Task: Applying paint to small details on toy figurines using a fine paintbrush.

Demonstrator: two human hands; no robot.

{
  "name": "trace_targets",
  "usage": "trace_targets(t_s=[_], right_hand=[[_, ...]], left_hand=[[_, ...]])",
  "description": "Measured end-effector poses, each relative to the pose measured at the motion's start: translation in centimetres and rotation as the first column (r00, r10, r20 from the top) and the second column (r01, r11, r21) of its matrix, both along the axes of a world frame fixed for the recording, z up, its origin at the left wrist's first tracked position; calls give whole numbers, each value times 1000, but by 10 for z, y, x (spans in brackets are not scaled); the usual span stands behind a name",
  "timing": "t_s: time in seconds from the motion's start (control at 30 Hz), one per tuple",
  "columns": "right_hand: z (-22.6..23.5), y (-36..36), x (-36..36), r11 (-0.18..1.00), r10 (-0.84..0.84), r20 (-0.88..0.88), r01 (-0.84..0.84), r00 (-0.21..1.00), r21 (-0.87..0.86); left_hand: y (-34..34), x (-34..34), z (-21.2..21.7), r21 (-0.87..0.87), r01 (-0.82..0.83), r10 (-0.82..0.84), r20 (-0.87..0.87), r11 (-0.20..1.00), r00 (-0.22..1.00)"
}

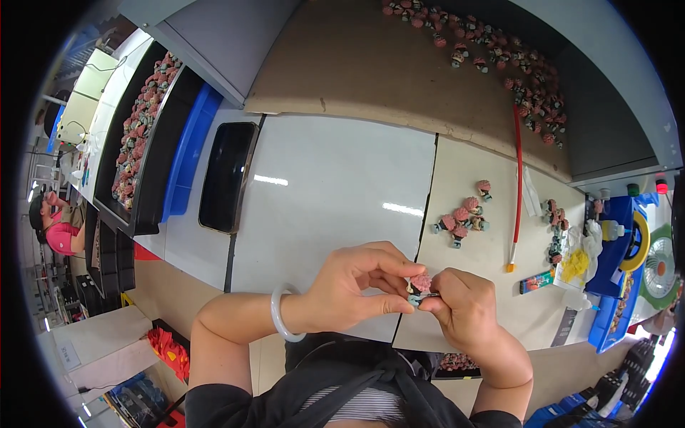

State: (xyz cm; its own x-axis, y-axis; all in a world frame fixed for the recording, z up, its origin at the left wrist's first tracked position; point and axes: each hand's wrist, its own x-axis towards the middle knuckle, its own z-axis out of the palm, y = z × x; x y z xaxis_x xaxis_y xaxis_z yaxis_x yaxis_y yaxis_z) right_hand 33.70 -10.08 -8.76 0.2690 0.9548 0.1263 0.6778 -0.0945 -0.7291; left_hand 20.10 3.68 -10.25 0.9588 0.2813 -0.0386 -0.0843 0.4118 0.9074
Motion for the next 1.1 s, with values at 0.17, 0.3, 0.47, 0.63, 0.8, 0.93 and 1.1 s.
trace_targets(t_s=[0.17,0.3,0.47,0.63,0.8,0.93,1.1], right_hand=[[-1,1,0,1000,8,-2,-8,1000,11],[-2,1,1,1000,12,-3,-12,1000,0],[1,0,3,998,57,-4,-57,998,-7],[2,-2,1,1000,20,32,-20,999,7],[0,-1,0,1000,-6,73,5,997,8],[1,-1,0,1000,-2,62,3,998,-16],[0,0,-1,1000,-3,30,3,1000,-18]], left_hand=[[0,0,0,7,-7,7,11,1000,1000],[0,0,0,12,-7,7,9,1000,1000],[2,-2,-4,7,36,-36,10,999,999],[1,0,-1,14,8,-8,18,1000,1000],[0,0,1,38,-13,12,23,999,1000],[1,-1,1,30,-6,6,15,1000,1000],[0,0,0,21,-15,14,21,1000,1000]])
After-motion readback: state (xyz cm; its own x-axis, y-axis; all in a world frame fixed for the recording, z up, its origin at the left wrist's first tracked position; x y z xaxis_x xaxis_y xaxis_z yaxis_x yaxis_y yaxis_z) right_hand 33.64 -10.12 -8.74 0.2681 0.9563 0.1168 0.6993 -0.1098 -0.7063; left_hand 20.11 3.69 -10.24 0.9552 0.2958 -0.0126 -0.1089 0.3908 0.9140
